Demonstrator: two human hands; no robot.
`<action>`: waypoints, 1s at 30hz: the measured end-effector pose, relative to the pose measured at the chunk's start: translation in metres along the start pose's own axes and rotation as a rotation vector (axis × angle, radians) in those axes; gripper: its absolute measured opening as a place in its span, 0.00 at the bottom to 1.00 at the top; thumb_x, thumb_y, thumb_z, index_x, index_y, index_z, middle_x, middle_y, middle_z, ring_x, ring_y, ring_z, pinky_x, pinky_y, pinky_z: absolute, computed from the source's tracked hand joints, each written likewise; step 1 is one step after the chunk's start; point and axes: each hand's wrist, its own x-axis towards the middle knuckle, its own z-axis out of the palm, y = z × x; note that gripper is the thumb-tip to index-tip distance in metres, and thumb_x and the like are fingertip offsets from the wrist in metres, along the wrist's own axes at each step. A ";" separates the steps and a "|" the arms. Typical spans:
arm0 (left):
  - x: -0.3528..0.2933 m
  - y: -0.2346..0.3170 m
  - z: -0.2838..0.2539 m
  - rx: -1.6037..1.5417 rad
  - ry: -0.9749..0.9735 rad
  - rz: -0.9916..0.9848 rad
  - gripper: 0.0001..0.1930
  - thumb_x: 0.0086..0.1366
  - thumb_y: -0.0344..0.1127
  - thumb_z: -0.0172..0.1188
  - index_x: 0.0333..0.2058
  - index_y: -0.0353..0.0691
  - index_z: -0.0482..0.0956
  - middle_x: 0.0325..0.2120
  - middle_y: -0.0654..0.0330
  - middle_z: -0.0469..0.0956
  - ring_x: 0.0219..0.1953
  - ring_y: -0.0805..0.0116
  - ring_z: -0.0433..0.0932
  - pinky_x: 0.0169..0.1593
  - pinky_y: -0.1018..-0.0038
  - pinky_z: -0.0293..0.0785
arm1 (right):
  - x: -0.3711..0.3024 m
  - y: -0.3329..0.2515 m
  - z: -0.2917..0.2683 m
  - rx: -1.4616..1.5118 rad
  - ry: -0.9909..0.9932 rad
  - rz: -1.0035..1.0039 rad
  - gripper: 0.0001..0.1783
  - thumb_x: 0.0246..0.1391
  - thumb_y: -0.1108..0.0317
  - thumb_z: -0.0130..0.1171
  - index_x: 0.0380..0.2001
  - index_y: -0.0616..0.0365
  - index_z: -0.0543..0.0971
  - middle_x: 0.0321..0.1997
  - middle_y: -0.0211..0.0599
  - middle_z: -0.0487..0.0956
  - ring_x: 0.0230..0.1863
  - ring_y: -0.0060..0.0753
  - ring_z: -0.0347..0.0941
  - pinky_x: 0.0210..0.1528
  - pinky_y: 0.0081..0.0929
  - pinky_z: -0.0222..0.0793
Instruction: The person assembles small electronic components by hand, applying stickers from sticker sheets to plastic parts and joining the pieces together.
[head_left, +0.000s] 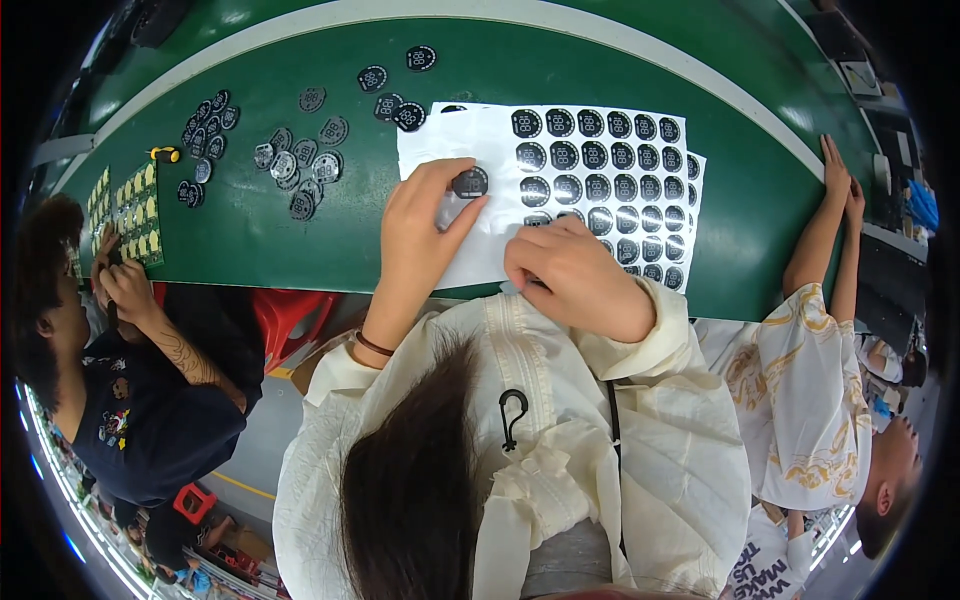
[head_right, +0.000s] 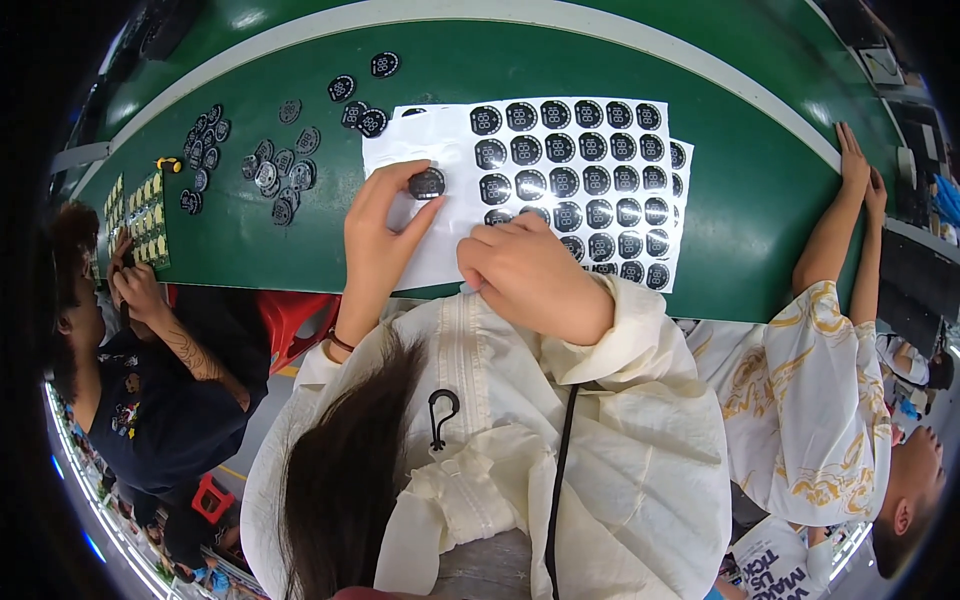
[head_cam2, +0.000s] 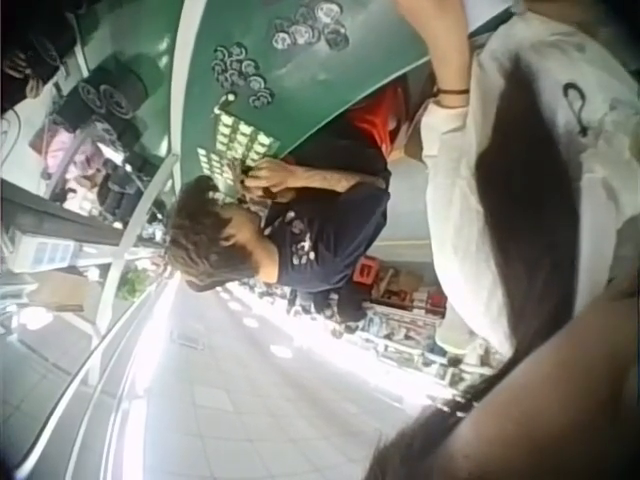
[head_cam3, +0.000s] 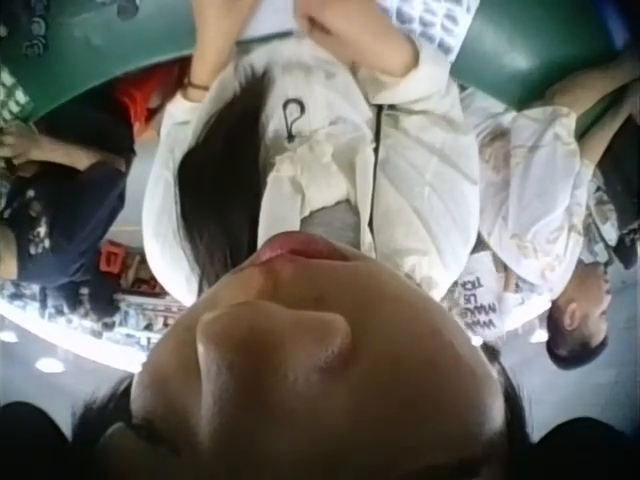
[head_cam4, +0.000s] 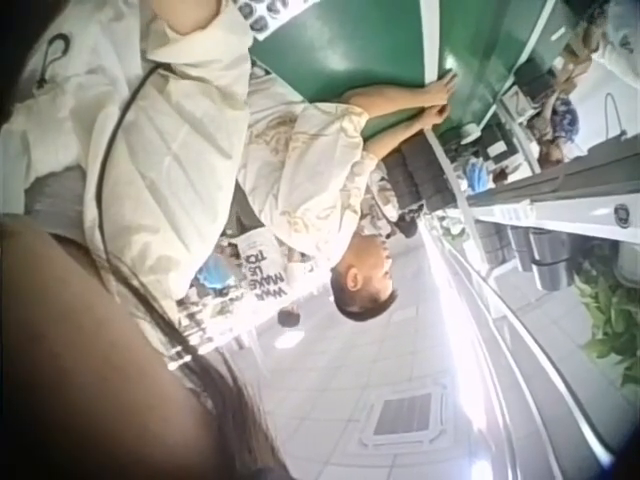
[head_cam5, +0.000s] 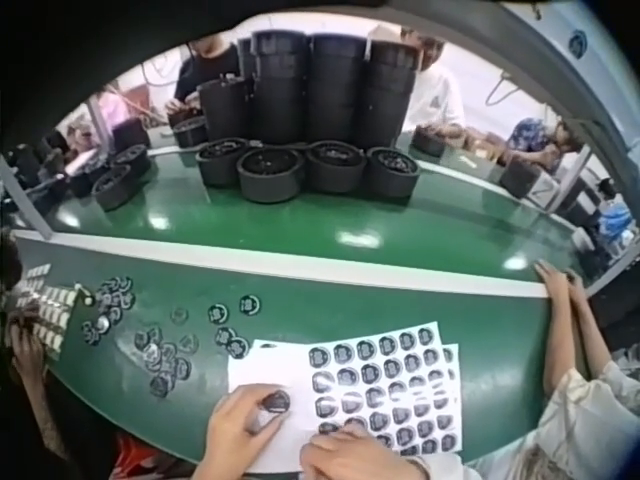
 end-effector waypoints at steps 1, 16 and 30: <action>0.001 0.000 -0.001 0.002 0.003 0.001 0.18 0.48 0.32 0.67 0.40 0.39 0.76 0.36 0.60 0.77 0.32 0.64 0.75 0.39 0.71 0.68 | 0.000 0.001 -0.005 -0.002 0.001 -0.004 0.13 0.37 0.78 0.62 0.26 0.57 0.68 0.28 0.34 0.69 0.34 0.35 0.70 0.37 0.26 0.64; 0.102 0.004 -0.001 -0.474 -0.051 0.160 0.27 0.51 0.26 0.65 0.52 0.39 0.70 0.45 0.58 0.77 0.39 0.63 0.79 0.43 0.74 0.74 | 0.058 0.050 -0.059 1.206 0.875 0.037 0.13 0.48 0.81 0.57 0.34 0.56 0.67 0.38 0.30 0.73 0.40 0.19 0.69 0.46 0.18 0.64; 0.101 0.000 0.004 -0.191 -0.327 0.278 0.36 0.50 0.20 0.61 0.59 0.42 0.59 0.52 0.56 0.73 0.47 0.60 0.76 0.51 0.70 0.71 | 0.062 0.056 -0.034 1.113 0.681 0.049 0.14 0.48 0.84 0.58 0.38 0.61 0.69 0.39 0.29 0.71 0.41 0.17 0.68 0.47 0.16 0.65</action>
